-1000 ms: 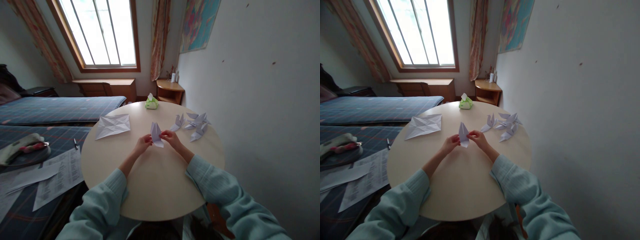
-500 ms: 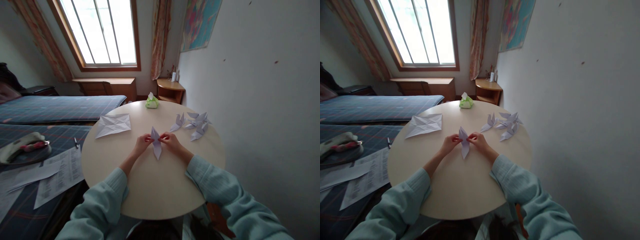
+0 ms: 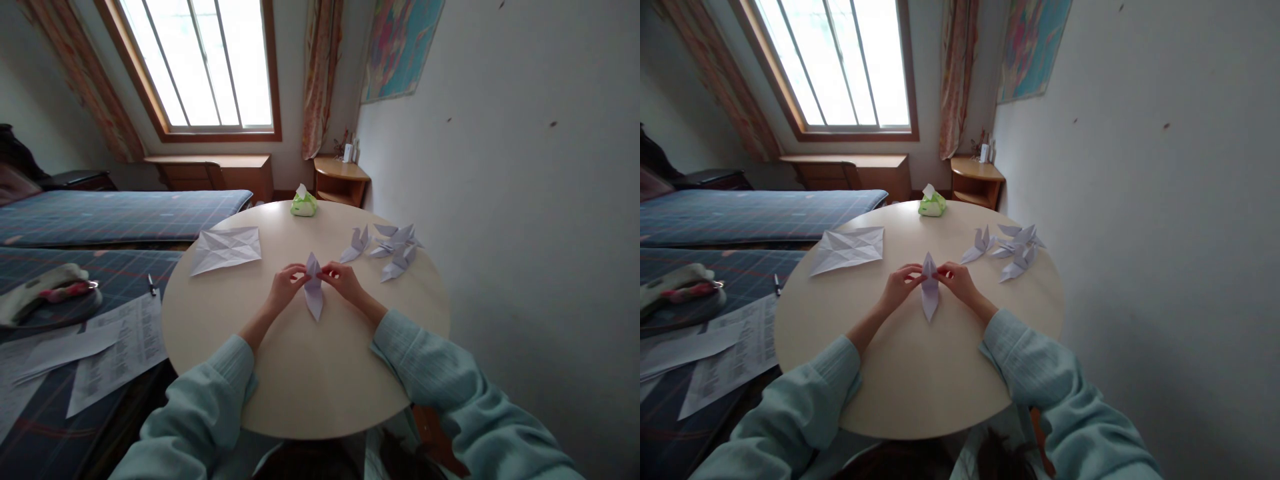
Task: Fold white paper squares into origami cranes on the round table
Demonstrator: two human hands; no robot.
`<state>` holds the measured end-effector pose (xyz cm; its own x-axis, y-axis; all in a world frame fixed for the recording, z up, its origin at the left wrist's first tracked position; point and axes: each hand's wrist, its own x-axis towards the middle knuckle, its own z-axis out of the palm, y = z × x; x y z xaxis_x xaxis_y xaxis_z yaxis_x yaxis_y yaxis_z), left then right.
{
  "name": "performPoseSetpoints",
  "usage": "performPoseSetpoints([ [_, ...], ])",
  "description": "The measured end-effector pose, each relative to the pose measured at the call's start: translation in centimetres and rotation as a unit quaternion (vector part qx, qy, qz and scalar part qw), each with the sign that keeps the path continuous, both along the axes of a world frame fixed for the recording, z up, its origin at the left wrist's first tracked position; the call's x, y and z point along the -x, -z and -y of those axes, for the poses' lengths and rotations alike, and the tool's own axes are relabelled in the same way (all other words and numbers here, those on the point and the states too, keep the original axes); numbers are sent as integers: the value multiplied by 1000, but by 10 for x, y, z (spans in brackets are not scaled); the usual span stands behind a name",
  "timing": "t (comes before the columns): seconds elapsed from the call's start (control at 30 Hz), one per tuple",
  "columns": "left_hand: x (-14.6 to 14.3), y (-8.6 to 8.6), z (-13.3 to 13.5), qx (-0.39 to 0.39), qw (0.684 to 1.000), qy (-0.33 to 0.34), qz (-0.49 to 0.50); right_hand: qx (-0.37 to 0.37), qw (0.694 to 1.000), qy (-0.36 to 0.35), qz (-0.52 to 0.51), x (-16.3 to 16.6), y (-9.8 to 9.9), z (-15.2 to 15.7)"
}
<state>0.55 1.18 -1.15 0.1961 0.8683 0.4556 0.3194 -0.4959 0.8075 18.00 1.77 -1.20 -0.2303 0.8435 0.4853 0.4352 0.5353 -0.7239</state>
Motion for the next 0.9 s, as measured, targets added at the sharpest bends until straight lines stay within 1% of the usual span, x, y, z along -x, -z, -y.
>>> performPoseSetpoints([
  [0.07, 1, -2, 0, -30, 999, -26, -7, 2, 1000, 1, 2, 0, 0, 0],
  [0.13, 2, -3, 0, -36, 998, -40, -17, 1, 1000, 0, 3, 0, -1, 1],
  [0.37, -2, 1, -3, 39, 999, -6, -6, -2, 1000, 7, 1, 1, -1, 1],
  [0.5, -3, 3, -4, 76, 997, -9, 15, -6, 1000, 3, 0, 2, 0, 0],
  [0.7, 0, 2, -6, 89, 996, -20, 3, -6, 1000, 9, 21, 1, -4, 2],
  [0.9, 2, 0, -8, 88, 996, -13, -2, -2, 999, 6, 39, -1, -3, -1],
])
